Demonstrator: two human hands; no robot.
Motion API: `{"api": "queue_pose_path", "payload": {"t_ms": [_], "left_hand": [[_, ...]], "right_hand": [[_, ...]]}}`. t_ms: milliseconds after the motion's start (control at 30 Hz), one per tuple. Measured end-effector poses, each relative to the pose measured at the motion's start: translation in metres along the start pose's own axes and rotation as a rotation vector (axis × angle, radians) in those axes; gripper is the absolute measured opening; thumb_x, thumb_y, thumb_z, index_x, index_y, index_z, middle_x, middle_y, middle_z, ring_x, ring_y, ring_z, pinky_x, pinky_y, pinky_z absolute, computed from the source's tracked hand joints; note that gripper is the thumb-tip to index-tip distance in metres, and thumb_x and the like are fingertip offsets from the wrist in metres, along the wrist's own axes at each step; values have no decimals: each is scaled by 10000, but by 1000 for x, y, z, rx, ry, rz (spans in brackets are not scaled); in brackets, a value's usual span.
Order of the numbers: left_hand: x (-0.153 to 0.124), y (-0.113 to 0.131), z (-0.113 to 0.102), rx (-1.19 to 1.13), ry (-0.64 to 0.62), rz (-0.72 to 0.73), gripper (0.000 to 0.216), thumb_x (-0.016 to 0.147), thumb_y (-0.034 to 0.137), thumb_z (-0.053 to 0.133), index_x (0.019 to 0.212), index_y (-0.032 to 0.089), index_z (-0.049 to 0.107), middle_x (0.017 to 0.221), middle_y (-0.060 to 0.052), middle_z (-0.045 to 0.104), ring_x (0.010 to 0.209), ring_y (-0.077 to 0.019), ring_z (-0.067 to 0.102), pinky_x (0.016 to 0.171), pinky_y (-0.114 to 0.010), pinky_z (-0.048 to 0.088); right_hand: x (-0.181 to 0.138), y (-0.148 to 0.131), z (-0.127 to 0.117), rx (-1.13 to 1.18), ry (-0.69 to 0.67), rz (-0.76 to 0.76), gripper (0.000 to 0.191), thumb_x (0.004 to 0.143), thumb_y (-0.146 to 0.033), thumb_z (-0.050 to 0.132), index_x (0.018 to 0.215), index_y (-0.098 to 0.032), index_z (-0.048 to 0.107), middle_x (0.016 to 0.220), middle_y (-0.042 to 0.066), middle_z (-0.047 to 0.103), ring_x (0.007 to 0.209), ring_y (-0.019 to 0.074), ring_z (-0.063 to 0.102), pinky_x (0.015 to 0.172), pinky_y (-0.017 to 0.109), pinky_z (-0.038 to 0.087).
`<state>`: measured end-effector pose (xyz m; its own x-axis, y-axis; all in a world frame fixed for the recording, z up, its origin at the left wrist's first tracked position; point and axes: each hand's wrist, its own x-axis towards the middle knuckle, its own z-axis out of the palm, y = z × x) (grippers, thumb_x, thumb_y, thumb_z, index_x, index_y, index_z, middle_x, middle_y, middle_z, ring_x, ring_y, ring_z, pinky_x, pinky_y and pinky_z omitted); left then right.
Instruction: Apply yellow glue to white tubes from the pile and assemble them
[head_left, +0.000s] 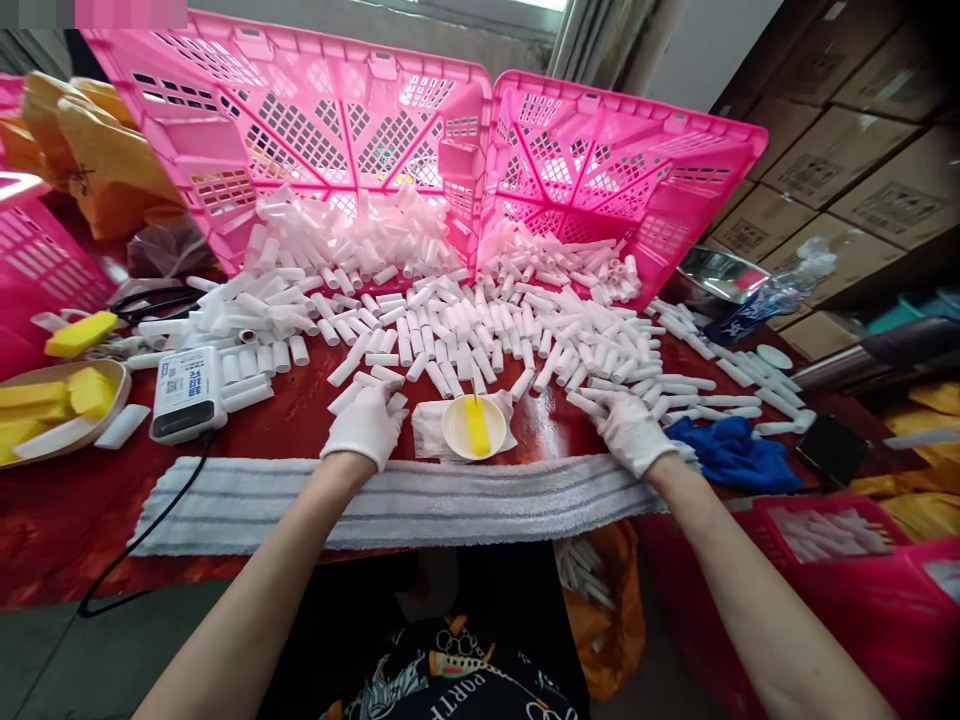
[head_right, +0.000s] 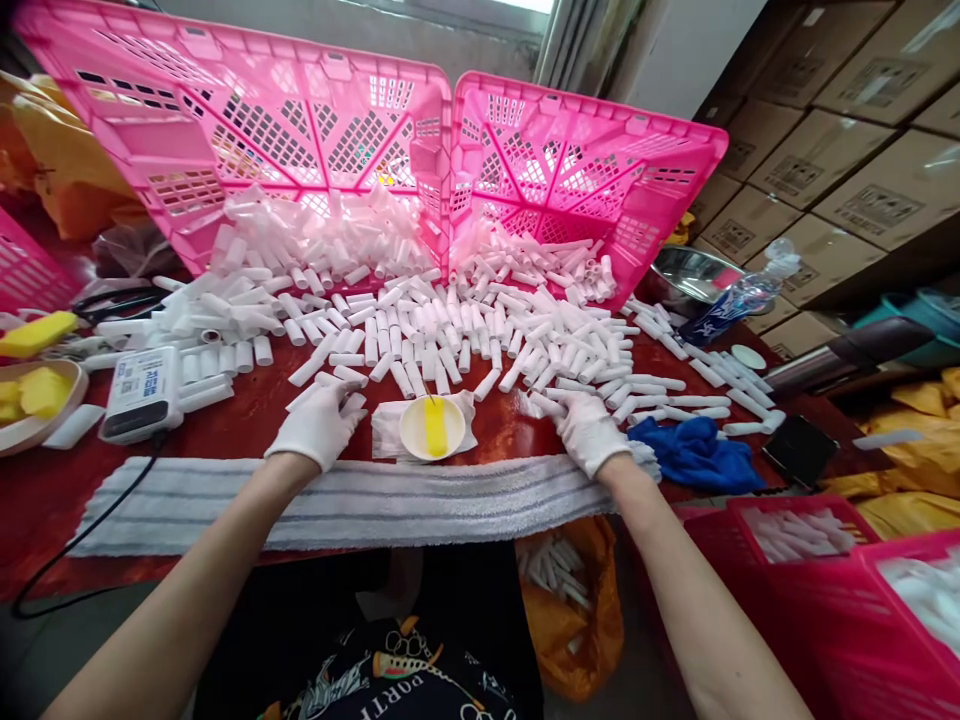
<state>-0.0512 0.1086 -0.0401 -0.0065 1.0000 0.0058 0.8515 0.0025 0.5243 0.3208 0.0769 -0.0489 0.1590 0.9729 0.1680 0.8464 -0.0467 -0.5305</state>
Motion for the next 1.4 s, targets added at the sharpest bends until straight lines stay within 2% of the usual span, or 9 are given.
{"api": "queue_pose_path", "payload": {"t_ms": [167, 267, 500, 667, 800, 933, 1100, 1267, 1400], "left_hand": [[-11, 8, 17, -750, -24, -72, 391, 739, 416, 536, 1041, 167, 526, 771, -22, 598, 596, -135, 574, 594, -269, 461], [-17, 16, 32, -967, -114, -144, 396, 677, 433, 609, 942, 154, 516, 702, -7, 601, 556, -122, 574, 525, -231, 441], [-23, 11, 35, -603, -124, -38, 358, 693, 389, 611, 993, 194, 588, 935, -34, 666, 824, -166, 624, 772, -288, 487], [-27, 13, 24, -357, -151, 51, 340, 714, 326, 587, 1021, 182, 619, 1032, -52, 650, 966, -193, 591, 920, -309, 429], [-27, 10, 25, -352, -129, 70, 349, 726, 321, 575, 1042, 176, 612, 1052, -58, 642, 986, -193, 582, 927, -301, 423], [-25, 6, 28, -449, -175, 13, 364, 738, 371, 561, 1049, 187, 602, 1007, -46, 657, 914, -184, 609, 860, -299, 466], [-25, 7, 29, -434, -157, -4, 372, 749, 395, 547, 1057, 193, 599, 1004, -48, 658, 910, -186, 610, 849, -302, 470], [-26, 9, 28, -424, -174, -15, 382, 755, 395, 537, 1075, 192, 588, 1011, -53, 656, 898, -188, 613, 836, -307, 477], [-26, 8, 28, -414, -167, 3, 374, 752, 384, 540, 1070, 193, 591, 1023, -52, 654, 927, -188, 607, 863, -306, 464]], "right_hand": [[-28, -51, 23, 501, -227, 31, 445, 774, -454, 555, 1122, -178, 581, 1001, 63, 663, 829, 180, 623, 720, 275, 504], [-26, -82, 44, 737, -352, -32, 452, 794, -448, 544, 1170, -197, 565, 1135, 59, 614, 978, 205, 594, 802, 307, 503], [-20, -91, 77, 563, -203, -181, 289, 794, -378, 565, 1011, -211, 658, 1059, 51, 641, 1088, 216, 539, 992, 368, 397], [-24, -79, 80, 572, -151, -223, 310, 789, -381, 573, 1043, -212, 624, 1064, 46, 630, 1065, 200, 553, 980, 361, 410], [-26, -76, 80, 561, -239, -172, 321, 825, -396, 524, 1083, -220, 603, 1099, 45, 622, 1041, 187, 565, 924, 311, 447], [-33, -76, 78, 444, -182, -191, 287, 793, -407, 561, 962, -194, 652, 953, 53, 656, 889, 199, 611, 844, 328, 485], [-39, -85, 75, 447, -161, -206, 373, 790, -372, 567, 1118, -195, 593, 1058, 66, 639, 975, 204, 594, 898, 338, 467], [-46, -85, 73, 375, -95, -257, 218, 790, -341, 559, 918, -201, 667, 874, 59, 642, 797, 169, 612, 773, 311, 505], [-49, -81, 72, 361, -96, -277, 301, 769, -320, 588, 1036, -190, 634, 970, 74, 633, 885, 184, 605, 829, 324, 487]]}}
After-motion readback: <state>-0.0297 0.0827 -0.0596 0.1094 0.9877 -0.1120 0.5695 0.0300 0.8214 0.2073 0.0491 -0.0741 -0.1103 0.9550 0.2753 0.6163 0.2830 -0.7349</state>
